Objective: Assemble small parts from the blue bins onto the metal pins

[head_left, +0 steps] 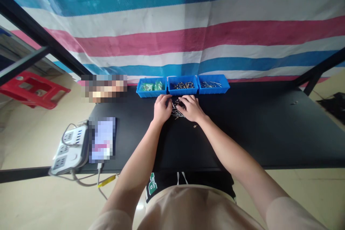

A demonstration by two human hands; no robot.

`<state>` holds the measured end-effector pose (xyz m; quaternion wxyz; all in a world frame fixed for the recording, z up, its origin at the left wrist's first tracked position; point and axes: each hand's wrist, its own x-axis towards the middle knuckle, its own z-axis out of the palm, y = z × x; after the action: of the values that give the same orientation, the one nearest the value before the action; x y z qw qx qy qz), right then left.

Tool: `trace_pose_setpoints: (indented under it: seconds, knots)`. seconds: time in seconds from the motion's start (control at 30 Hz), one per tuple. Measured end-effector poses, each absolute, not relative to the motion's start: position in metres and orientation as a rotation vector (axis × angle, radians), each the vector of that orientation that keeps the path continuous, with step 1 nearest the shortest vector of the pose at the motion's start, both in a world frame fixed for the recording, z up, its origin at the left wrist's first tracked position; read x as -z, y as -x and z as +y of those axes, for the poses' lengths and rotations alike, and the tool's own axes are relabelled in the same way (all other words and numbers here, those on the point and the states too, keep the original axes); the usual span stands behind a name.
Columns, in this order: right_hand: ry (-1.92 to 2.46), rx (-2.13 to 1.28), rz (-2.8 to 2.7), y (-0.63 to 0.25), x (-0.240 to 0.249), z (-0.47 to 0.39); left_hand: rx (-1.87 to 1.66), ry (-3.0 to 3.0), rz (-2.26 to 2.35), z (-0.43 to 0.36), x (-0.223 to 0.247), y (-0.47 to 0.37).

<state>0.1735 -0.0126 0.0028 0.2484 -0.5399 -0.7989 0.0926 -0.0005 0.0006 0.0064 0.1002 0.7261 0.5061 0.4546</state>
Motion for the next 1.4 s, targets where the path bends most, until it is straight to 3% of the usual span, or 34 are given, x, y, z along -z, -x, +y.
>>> trace_pose_setpoints:
  seconds: [0.5,0.83,1.17,1.4]
  knots:
    - [1.535,-0.845,-2.6,-0.194,-0.021,-0.023,-0.935,-2.347,1.552,0.005,0.005,0.003]
    - [1.547,-0.559,-2.463,-0.173,-0.009,-0.025,-0.768,-2.252,1.136,-0.005,-0.008,0.0]
    - [1.383,-0.311,-2.307,-0.174,0.005,-0.013,-0.823,-2.244,1.116,-0.013,-0.009,-0.01]
    - [1.498,-0.178,-2.209,-0.174,0.004,-0.012,-0.814,-2.224,1.086,-0.015,-0.007,-0.014]
